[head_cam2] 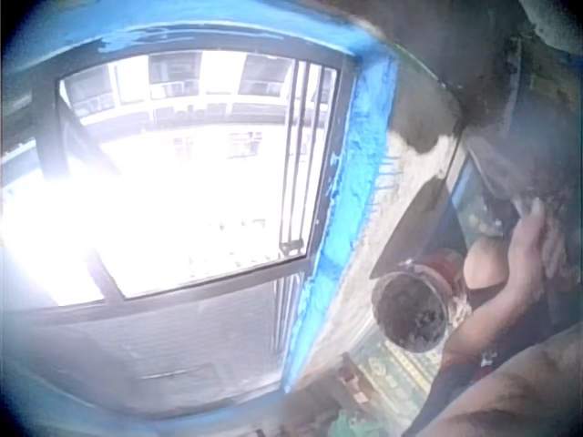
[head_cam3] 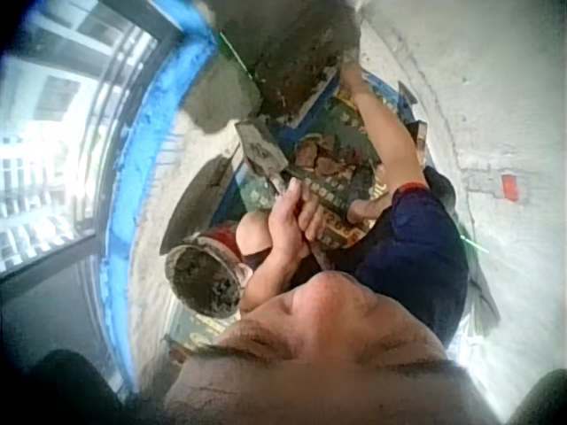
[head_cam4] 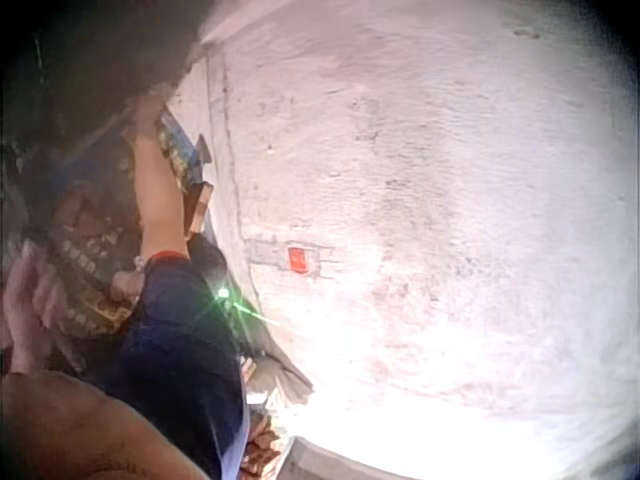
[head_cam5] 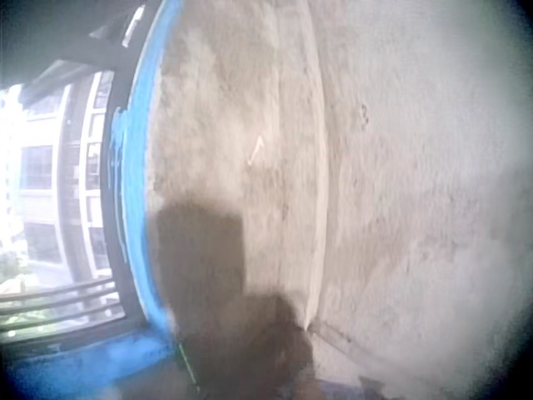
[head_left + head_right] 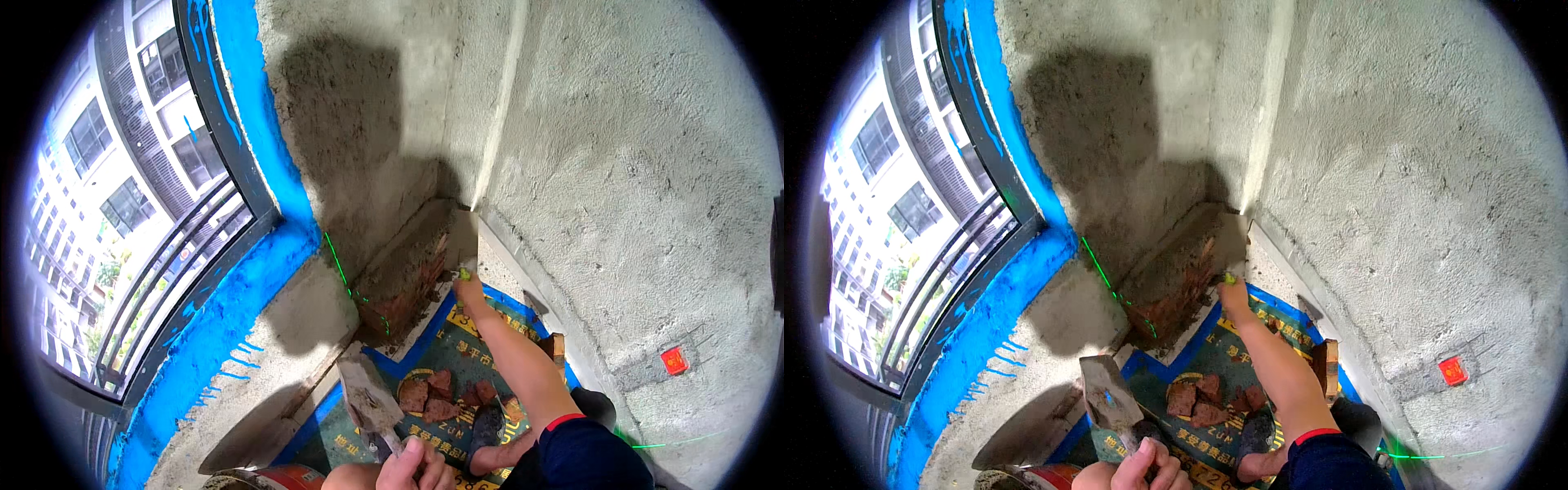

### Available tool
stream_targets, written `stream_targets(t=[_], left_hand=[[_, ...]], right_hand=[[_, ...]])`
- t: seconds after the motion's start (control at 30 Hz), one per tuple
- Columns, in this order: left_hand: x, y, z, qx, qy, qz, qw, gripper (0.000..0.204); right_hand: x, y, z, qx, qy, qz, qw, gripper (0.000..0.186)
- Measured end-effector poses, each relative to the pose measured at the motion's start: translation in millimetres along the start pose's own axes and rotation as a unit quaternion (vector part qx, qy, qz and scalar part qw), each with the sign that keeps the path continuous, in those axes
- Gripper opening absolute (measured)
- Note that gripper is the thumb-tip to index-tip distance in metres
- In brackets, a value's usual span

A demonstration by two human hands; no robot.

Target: The person applies mortar to a wall corner and positions bricks, then uses a trowel to scrape off the excess mortar.

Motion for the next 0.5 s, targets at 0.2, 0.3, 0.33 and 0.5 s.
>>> stream_targets(t=[0.2,0.3,0.33,0.5], left_hand=[[3.7,4.3,-2.5,-0.071,0.005,-0.008,0.997,0.032],[10.1,7.9,-0.3,-0.046,0.004,-0.027,0.999,0.032],[8.1,9.9,-2.4,-0.036,-0.007,-0.026,0.999,0.033],[-4.5,1.4,-11.3,-0.018,-0.025,0.022,0.999,0.034]], right_hand=[[6.5,-25.1,-65.0,0.052,-0.042,-0.039,0.997,0.069],[3.8,-39.1,-103.6,0.042,-0.061,-0.059,0.996,0.088],[4.5,-59.1,-124.4,0.07,-0.081,-0.02,0.994,0.088],[3.2,-88.7,-182.3,0.1,-0.121,0.007,0.988,0.086]])
Point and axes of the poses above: each hand's wrist, its own z-axis towards the middle knuckle, its own y-axis out of the back of the hand, x = y × z, the point moved 10 cm from there along z, towards the middle knuckle, and after that the axes turned 7 degrees about x, right-handed, at the moved point
